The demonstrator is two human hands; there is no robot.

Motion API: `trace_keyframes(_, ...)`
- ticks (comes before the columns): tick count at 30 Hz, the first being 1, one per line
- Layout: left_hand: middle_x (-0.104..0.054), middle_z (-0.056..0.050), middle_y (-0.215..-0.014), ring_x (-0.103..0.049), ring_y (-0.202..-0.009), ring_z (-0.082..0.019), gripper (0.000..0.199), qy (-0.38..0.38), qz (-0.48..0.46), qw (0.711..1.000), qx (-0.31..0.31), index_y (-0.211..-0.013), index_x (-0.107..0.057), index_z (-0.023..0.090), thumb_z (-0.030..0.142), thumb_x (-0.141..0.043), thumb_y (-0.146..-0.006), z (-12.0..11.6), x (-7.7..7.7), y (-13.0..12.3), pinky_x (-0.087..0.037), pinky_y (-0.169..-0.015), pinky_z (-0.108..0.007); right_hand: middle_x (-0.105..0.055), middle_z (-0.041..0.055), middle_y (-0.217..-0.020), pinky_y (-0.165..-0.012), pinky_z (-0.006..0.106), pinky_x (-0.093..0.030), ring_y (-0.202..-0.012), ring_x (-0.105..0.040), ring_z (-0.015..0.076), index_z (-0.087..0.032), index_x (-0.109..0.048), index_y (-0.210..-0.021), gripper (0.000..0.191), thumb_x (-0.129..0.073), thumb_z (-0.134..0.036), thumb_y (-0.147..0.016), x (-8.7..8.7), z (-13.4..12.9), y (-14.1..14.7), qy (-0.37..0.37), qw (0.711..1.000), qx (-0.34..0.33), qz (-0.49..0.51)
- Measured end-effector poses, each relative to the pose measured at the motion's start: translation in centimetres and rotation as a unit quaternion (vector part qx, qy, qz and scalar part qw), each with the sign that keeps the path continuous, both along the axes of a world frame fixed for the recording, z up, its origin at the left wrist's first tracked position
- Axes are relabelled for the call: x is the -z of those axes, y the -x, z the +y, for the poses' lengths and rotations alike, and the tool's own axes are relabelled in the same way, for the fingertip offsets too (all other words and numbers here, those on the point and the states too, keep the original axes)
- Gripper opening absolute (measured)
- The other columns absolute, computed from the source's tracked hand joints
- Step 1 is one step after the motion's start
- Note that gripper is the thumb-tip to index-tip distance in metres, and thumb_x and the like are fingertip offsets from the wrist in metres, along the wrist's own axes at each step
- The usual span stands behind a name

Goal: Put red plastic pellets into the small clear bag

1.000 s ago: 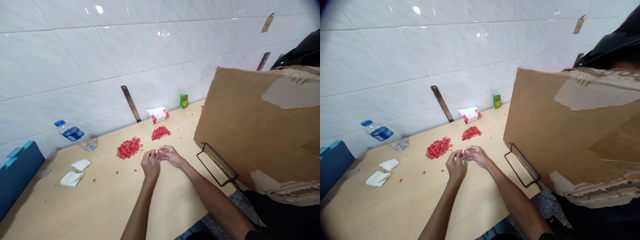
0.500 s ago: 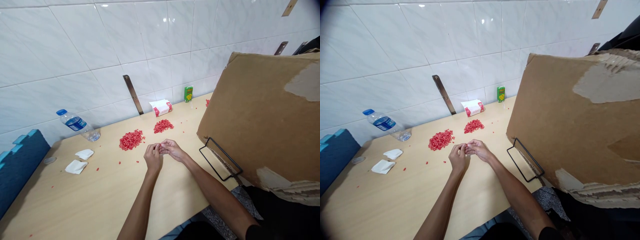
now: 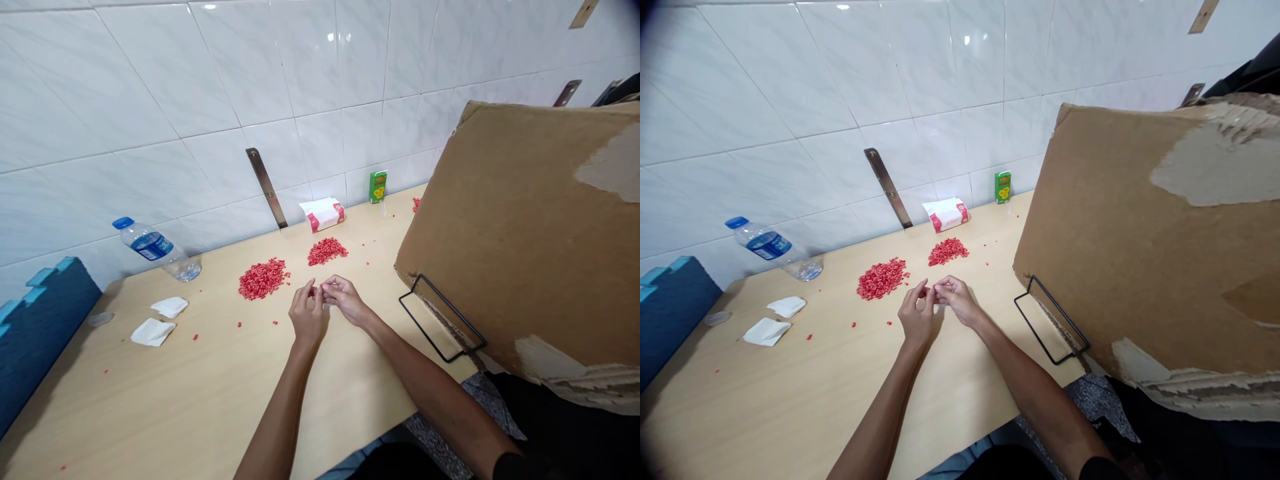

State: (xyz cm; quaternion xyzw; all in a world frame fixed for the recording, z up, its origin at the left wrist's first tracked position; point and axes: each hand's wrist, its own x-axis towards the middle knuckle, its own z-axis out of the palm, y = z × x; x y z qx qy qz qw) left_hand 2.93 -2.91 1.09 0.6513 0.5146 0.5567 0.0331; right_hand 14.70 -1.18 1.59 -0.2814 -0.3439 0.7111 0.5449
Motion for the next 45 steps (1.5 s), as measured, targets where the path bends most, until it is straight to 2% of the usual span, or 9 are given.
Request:
trace_keyframes(5,-0.069,-0.008,-0.094,-0.066,-0.085,-0.017,0.022,0.003,-0.004,1.0,-0.003,-0.104,-0.072,0.017,0.029,-0.057,-0.094,-0.05,0.13,-0.14,-0.054,-0.077,-0.03,-0.066,0.0007,-0.073,-0.075,0.029,-0.055,-0.067,-0.066,0.0126,-0.016,-0.056,-0.078,0.047,-0.086,-0.046,-0.06,-0.01,-0.14,0.26,0.01,1.0,0.014,0.003)
trace_keyframes(12,-0.07,-0.008,-0.093,-0.067,-0.085,-0.017,0.021,-0.002,-0.023,1.0,0.002,-0.098,-0.074,0.015,0.027,-0.057,-0.093,0.04,0.37,-0.14,-0.055,-0.078,-0.03,-0.067,0.0011,-0.073,-0.075,0.029,-0.056,-0.065,-0.066,0.0122,-0.016,-0.055,-0.078,0.049,-0.086,-0.048,-0.059,0.11,-0.12,0.6,0.009,1.0,0.023,0.004)
trace_keyframes(37,-0.071,-0.008,-0.095,-0.067,-0.086,-0.016,0.022,-0.001,-0.036,0.999,0.011,-0.101,-0.075,0.015,0.027,-0.058,-0.093,0.08,0.67,-0.03,-0.056,-0.079,-0.029,-0.066,0.0006,-0.072,-0.071,0.031,-0.057,-0.065,-0.066,0.0137,-0.016,-0.056,-0.078,0.051,-0.085,-0.054,-0.059,0.29,-0.16,0.69,-0.007,0.999,0.034,-0.016)
trace_keyframes(45,-0.07,-0.008,-0.094,-0.067,-0.087,-0.018,0.025,0.025,-0.042,0.999,0.004,-0.097,-0.075,0.016,0.03,-0.055,-0.093,0.06,0.69,-0.14,-0.056,-0.08,-0.032,-0.065,0.0003,-0.071,-0.072,0.031,-0.057,-0.064,-0.066,0.0137,-0.017,-0.054,-0.078,0.05,-0.084,-0.053,-0.06,0.28,-0.28,0.76,-0.011,0.999,0.041,-0.023)
